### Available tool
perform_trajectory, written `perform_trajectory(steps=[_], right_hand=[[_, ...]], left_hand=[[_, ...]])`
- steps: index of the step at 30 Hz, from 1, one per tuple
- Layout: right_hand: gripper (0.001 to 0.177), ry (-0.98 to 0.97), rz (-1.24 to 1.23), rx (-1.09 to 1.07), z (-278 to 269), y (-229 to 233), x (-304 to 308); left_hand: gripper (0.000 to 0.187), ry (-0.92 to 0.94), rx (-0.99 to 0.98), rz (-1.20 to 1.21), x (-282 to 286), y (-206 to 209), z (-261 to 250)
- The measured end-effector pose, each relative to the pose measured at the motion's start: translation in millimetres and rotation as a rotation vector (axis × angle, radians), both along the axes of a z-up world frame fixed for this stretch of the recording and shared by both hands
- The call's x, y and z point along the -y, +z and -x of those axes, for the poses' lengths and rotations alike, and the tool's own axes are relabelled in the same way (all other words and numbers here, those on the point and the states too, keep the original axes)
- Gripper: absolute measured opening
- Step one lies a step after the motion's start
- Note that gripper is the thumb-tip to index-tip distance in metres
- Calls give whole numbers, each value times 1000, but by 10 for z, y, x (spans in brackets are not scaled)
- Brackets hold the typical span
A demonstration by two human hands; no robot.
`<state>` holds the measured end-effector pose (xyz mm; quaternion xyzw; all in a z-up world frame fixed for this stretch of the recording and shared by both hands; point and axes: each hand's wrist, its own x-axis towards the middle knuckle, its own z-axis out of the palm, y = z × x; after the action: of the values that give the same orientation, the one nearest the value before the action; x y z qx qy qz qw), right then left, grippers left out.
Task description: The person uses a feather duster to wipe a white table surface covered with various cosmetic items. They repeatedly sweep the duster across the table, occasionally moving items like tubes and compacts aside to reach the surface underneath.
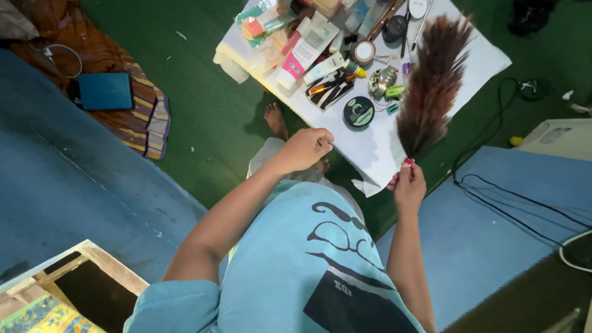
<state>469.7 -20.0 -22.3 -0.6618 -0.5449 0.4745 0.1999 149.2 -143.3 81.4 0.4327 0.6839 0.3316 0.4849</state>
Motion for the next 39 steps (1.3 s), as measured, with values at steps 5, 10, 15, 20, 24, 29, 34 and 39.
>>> perform_trajectory(steps=[5, 10, 15, 20, 24, 29, 34, 39], right_hand=[[30, 74, 19, 255, -37, -156, -80], [30, 69, -79, 109, 78, 101, 5], [22, 66, 71, 83, 75, -107, -90], [16, -6, 2, -102, 175, -89, -98], [36, -58, 28, 343, 118, -37, -450], [43, 81, -2, 484, 425, 427, -640], [35, 86, -131, 557, 485, 277, -855], [31, 13, -89, 676, 394, 14, -1038]], left_hand=[[27, 10, 10, 8, 12, -171, 42], [24, 10, 3, 9, 22, -140, 33], [23, -21, -43, -17, -25, -154, 62], [24, -32, -131, 33, -119, -320, 35], [26, -72, -92, 54, -164, -107, 46], [25, -68, -37, 82, -232, -132, 133], [28, -71, -3, 89, -301, 21, 257], [28, -48, -12, 126, -268, -69, 431]])
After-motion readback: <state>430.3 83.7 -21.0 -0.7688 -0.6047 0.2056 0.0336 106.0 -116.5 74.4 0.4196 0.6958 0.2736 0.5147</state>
